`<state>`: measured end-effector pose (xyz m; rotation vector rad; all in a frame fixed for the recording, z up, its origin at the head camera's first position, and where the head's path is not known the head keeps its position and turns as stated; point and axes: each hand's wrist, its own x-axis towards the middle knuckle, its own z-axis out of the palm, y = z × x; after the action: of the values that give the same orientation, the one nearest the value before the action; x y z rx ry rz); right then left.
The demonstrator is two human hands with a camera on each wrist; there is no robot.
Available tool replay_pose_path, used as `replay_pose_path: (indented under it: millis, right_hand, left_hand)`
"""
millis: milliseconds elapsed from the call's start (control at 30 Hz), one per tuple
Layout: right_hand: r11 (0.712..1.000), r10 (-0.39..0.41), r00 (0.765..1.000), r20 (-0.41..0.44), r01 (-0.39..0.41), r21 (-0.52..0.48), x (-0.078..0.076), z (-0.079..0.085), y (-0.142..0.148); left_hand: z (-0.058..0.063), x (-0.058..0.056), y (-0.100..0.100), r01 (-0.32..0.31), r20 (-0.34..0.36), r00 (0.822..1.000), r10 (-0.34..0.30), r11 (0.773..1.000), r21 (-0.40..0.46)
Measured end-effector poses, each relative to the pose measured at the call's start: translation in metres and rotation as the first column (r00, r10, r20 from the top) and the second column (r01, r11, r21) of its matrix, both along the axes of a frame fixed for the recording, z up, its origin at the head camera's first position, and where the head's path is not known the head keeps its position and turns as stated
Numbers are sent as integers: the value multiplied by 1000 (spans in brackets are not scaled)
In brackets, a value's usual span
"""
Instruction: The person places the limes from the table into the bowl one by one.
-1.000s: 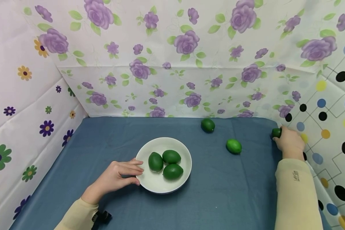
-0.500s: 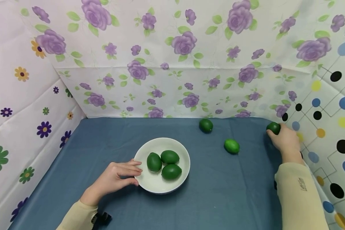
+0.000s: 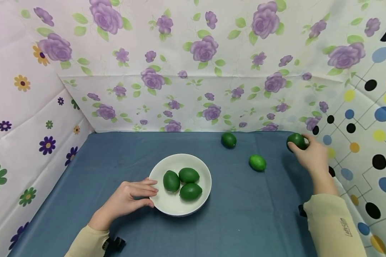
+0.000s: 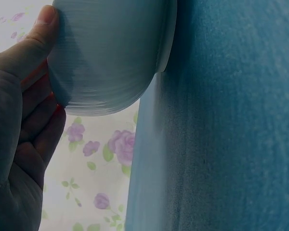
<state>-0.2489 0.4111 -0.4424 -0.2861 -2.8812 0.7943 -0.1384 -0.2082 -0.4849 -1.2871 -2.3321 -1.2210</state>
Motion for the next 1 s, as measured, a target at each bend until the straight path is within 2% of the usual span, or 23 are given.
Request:
replay_pose_path:
  millis: [200,367,633,1000]
  right_hand:
    - [996,51,997,-57,-55,-67,13,13,-38]
    - [989,119,987,-107,-128,-78,22,21,-65]
    - [967,235,956,-173,-248,-58,35,32,-106]
    - [911,387,900,-201,-407,-65,49,36,-156]
  left_hand:
    - [-1,-1,0,5,-22,1000,-5,1000,16]
    - [-2,-1,-1,6,-21,1000,-6,1000,17]
    - [-1,-1,0,12,-18,1000,-12,1000,15]
    - [-3,-2,-1,10,-8,1000,-10,1000,15]
